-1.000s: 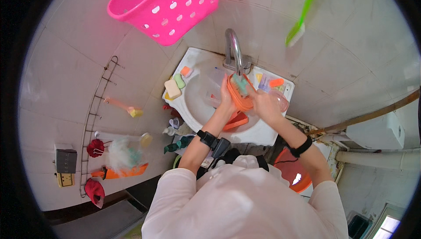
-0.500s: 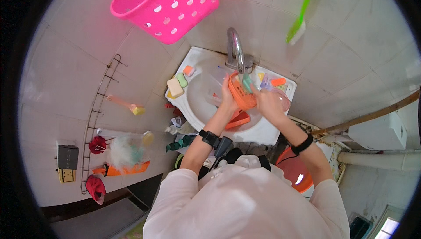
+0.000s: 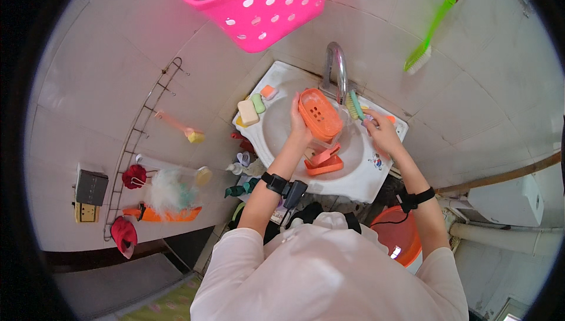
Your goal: The person scrubs the inner and outer surfaces of plastic food containers and their lids using a handheld brush over a bathroom sink.
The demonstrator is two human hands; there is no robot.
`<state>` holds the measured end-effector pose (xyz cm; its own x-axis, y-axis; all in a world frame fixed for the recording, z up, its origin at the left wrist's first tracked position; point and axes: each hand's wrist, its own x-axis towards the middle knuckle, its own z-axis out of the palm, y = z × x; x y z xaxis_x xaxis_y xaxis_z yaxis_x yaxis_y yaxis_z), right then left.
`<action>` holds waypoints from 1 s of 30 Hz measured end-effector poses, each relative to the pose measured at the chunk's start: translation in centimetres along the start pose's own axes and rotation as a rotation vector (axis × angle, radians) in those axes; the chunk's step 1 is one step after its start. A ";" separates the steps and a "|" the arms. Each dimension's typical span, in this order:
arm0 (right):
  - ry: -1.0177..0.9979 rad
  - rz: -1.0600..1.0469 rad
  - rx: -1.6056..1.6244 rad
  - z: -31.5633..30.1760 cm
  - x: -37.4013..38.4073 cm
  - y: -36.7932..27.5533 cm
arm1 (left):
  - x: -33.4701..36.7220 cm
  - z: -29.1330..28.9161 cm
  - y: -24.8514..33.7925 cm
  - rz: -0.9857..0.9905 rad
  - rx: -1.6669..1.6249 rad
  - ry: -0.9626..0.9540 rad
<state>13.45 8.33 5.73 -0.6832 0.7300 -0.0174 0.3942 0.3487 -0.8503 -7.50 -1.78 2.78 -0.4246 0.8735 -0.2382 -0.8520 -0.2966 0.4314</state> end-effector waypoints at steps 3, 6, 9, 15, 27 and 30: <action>-0.042 0.053 -0.072 0.4 2.1 0.2 | 0.4 -0.8 1.2 0.061 -0.014 0.039; 0.056 -0.047 -0.262 2.4 5.8 2.4 | 0.7 -1.5 1.8 0.066 -0.068 0.005; 0.053 -0.110 -0.185 3.9 8.9 3.6 | 0.1 -0.6 1.9 0.024 -0.057 0.000; -0.068 -0.084 -0.274 5.4 10.7 3.1 | -0.6 0.0 2.0 -0.021 -0.138 -0.086; -0.048 -0.129 -0.310 5.9 6.4 3.5 | -1.4 0.9 1.8 0.016 -0.090 -0.052; -0.134 -0.095 -0.422 4.5 3.6 3.0 | -1.6 1.6 1.6 0.081 0.101 0.024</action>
<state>9.42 9.42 0.77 -0.7910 0.6104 -0.0418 0.5235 0.6398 -0.5626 -7.70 -3.06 5.29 -0.4994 0.8382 -0.2192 -0.7798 -0.3246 0.5353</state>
